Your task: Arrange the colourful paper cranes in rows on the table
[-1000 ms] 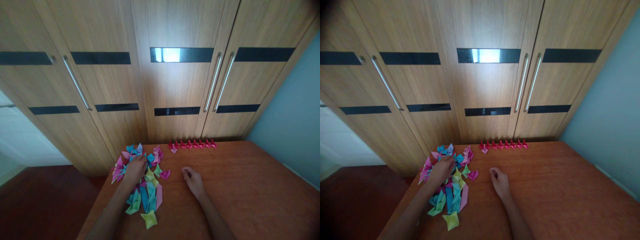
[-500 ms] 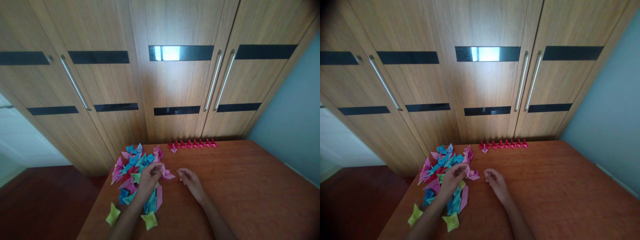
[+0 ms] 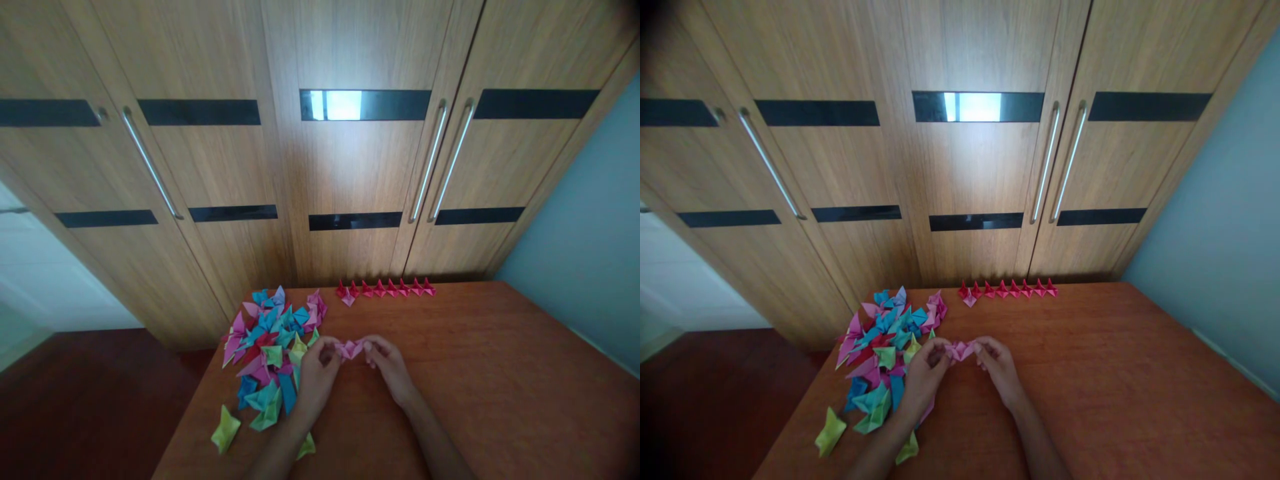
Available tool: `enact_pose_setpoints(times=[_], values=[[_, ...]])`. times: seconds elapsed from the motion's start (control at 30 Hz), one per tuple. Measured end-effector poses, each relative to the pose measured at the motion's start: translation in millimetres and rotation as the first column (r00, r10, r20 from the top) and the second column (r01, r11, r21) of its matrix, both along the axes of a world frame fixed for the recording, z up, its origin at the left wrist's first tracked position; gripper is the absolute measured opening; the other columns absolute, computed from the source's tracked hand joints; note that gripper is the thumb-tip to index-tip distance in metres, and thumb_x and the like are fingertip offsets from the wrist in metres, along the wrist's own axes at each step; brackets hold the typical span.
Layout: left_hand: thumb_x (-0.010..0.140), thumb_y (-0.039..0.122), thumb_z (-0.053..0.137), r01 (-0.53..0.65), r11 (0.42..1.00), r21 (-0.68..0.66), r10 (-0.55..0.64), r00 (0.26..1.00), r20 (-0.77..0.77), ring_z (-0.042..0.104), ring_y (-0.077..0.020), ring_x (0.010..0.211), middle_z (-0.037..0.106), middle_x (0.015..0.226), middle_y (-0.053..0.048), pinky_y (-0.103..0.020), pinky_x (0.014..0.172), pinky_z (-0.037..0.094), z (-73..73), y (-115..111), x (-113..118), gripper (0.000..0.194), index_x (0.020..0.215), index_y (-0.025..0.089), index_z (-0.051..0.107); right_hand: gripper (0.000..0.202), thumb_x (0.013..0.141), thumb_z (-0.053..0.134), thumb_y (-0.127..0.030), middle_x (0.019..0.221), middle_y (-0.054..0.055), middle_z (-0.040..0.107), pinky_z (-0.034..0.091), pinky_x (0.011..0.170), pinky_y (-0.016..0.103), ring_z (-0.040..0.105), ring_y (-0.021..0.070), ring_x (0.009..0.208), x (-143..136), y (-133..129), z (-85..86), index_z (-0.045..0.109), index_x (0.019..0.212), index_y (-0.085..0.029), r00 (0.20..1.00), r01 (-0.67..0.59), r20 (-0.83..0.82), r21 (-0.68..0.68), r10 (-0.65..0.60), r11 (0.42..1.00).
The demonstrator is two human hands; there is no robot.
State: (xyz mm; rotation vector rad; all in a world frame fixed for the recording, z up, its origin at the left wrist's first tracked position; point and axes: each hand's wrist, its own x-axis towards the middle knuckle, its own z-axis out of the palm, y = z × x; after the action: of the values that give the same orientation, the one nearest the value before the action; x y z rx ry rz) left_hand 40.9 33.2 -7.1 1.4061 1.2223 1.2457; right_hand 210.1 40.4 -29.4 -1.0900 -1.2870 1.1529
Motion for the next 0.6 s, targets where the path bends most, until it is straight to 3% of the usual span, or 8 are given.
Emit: enact_pose_setpoints(times=[0.13, 0.23, 0.43, 0.6], values=[[0.078, 0.021, 0.055, 0.049, 0.998, 0.027, -0.046, 0.993, -0.111, 0.065, -0.0176, 0.084, 0.068, 0.093, -0.005, -0.026, 0.072, 0.052, -1.1, -0.9, -2.6, 0.02, 0.097, 0.02, 0.06, 0.035, 0.075, 0.062, -0.053, 0.058, -0.003, 0.049, 0.033, 0.051, 0.022, 0.041, 0.0103, 0.053, 0.4, 1.7, -2.7, 0.064, 0.075, -0.018, 0.999, 0.032, 0.0, -0.023, -0.032, 0.999], [0.081, 0.022, 0.054, 0.1, 0.992, 0.082, -0.078, 0.967, -0.243, 0.064, -0.0172, 0.084, 0.069, 0.093, -0.005, -0.026, 0.074, 0.05, 11.3, -2.6, -7.8, 0.021, 0.1, 0.021, 0.063, 0.034, 0.079, 0.059, -0.051, 0.058, -0.004, 0.048, 0.03, 0.051, 0.022, 0.038, 0.0097, 0.053, 2.4, 0.8, 0.0, 0.064, 0.074, -0.018, 0.999, 0.023, -0.037, -0.018, -0.024, 1.0], [0.083, 0.02, 0.054, 0.328, 0.935, 0.133, -0.244, 0.87, -0.428, 0.063, -0.0151, 0.074, 0.071, 0.083, -0.002, -0.023, 0.07, 0.048, 43.5, -3.9, -15.1, 0.017, 0.089, 0.023, 0.069, 0.036, 0.08, 0.054, -0.053, 0.065, -0.001, 0.055, 0.033, 0.052, 0.022, 0.039, 0.0102, 0.053, 2.2, -0.7, 4.1, 0.061, 0.071, -0.018, 0.991, 0.0, -0.131, -0.045, -0.006, 0.999], [0.082, 0.017, 0.055, 0.388, 0.901, 0.191, -0.234, 0.809, -0.539, 0.064, -0.0148, 0.077, 0.071, 0.086, -0.001, -0.023, 0.074, 0.047, 49.3, 3.6, -7.2, 0.019, 0.093, 0.025, 0.069, 0.034, 0.081, 0.053, -0.05, 0.058, -0.003, 0.048, 0.032, 0.051, 0.022, 0.038, 0.0106, 0.051, 4.9, 5.7, -3.3, 0.056, 0.067, -0.019, 0.982, 0.077, -0.168, -0.048, -0.084, 0.996]])
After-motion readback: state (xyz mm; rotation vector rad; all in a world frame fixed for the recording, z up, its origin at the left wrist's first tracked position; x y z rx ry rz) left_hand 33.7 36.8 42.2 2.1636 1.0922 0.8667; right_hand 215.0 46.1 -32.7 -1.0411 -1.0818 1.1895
